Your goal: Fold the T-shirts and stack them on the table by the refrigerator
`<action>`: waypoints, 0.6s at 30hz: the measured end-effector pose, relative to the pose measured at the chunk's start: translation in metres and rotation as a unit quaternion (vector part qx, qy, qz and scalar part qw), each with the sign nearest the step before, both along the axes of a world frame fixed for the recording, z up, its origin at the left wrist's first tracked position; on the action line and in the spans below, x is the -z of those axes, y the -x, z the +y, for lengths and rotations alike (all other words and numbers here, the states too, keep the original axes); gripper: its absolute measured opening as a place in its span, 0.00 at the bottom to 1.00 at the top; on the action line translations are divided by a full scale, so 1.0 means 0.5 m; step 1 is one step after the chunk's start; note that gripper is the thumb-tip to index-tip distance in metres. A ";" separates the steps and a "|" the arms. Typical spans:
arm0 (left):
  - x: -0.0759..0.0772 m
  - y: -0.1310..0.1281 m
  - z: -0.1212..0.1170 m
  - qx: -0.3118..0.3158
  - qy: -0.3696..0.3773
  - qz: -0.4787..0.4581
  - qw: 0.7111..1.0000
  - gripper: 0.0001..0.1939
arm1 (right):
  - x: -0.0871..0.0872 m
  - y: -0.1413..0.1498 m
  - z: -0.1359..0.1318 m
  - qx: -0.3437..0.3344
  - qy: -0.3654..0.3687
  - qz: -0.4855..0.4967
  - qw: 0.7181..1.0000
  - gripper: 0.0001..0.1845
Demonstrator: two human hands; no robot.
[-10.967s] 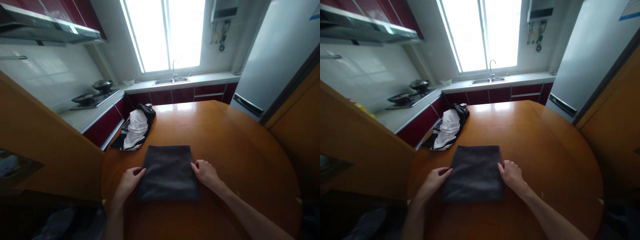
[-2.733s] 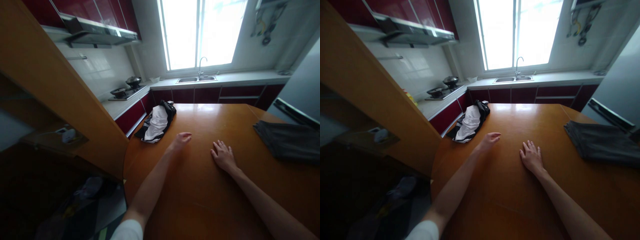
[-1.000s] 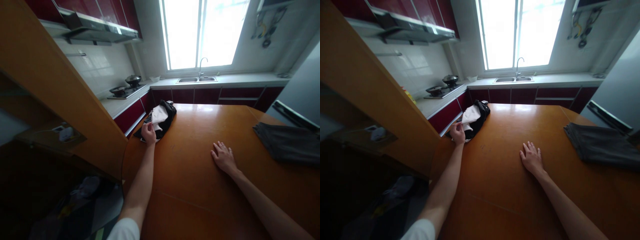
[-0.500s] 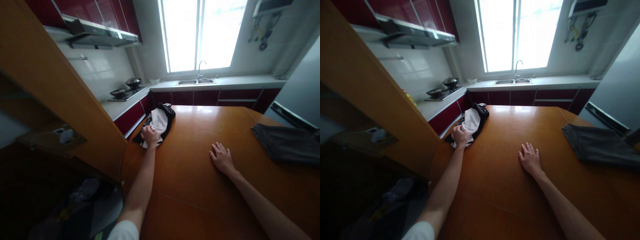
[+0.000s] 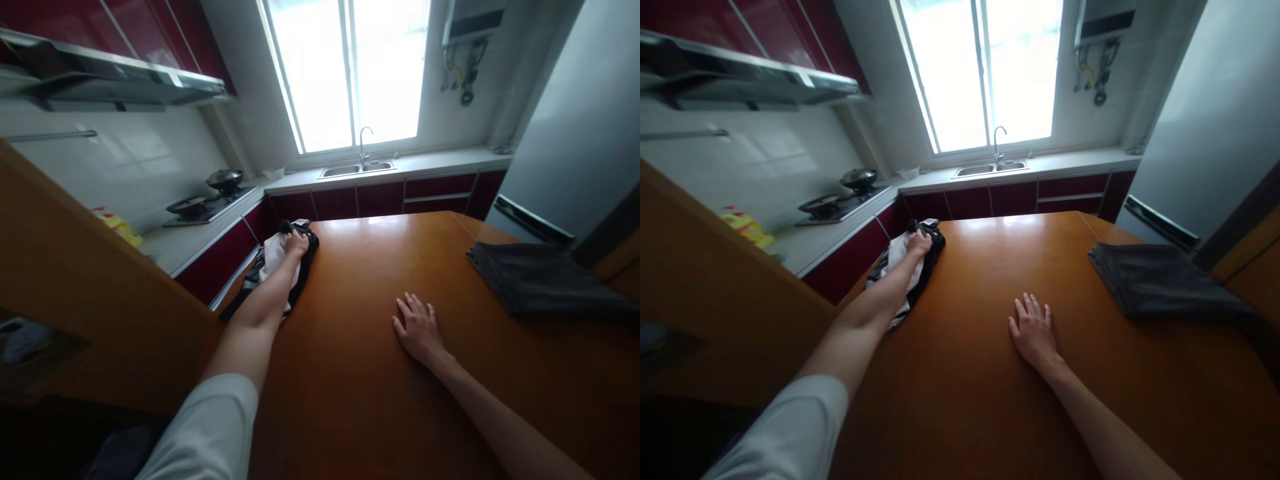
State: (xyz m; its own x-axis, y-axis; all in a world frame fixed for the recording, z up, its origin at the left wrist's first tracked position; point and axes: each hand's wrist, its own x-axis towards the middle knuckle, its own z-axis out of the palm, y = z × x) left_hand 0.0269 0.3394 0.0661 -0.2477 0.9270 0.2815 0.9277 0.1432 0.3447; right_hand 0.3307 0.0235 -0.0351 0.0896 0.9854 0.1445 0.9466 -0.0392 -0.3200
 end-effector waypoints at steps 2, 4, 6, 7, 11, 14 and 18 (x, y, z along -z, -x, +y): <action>0.004 -0.024 0.047 0.024 0.026 0.017 0.999 0.27 | -0.001 0.001 0.002 0.003 -0.002 0.003 1.000 0.29; 0.016 -0.049 0.081 0.066 0.056 0.037 0.996 0.27 | -0.002 0.003 0.003 0.007 -0.003 0.005 1.000 0.29; 0.034 -0.072 0.099 0.119 0.091 0.056 0.987 0.26 | -0.002 0.004 0.003 0.009 -0.005 0.005 1.000 0.29; 0.044 -0.083 0.102 0.145 0.108 0.063 0.981 0.25 | -0.002 0.004 0.003 0.009 -0.006 0.005 1.000 0.29; 0.071 -0.109 0.089 0.209 0.137 0.086 0.964 0.15 | -0.002 0.005 0.002 0.012 -0.010 0.002 1.000 0.29; 0.059 -0.095 0.072 0.194 0.085 0.095 0.973 0.17 | -0.001 0.006 0.002 0.012 -0.010 -0.001 1.000 0.29; 0.019 -0.009 0.060 0.069 0.020 0.085 0.994 0.27 | 0.000 0.005 0.001 0.011 -0.011 -0.006 1.000 0.29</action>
State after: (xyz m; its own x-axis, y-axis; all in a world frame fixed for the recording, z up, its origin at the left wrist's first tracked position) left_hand 0.0314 0.3695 0.0566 -0.0693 0.9602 0.2705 0.9840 0.0212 0.1768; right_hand 0.3280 0.0238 -0.0353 0.1095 0.9798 0.1672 0.9492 -0.0531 -0.3103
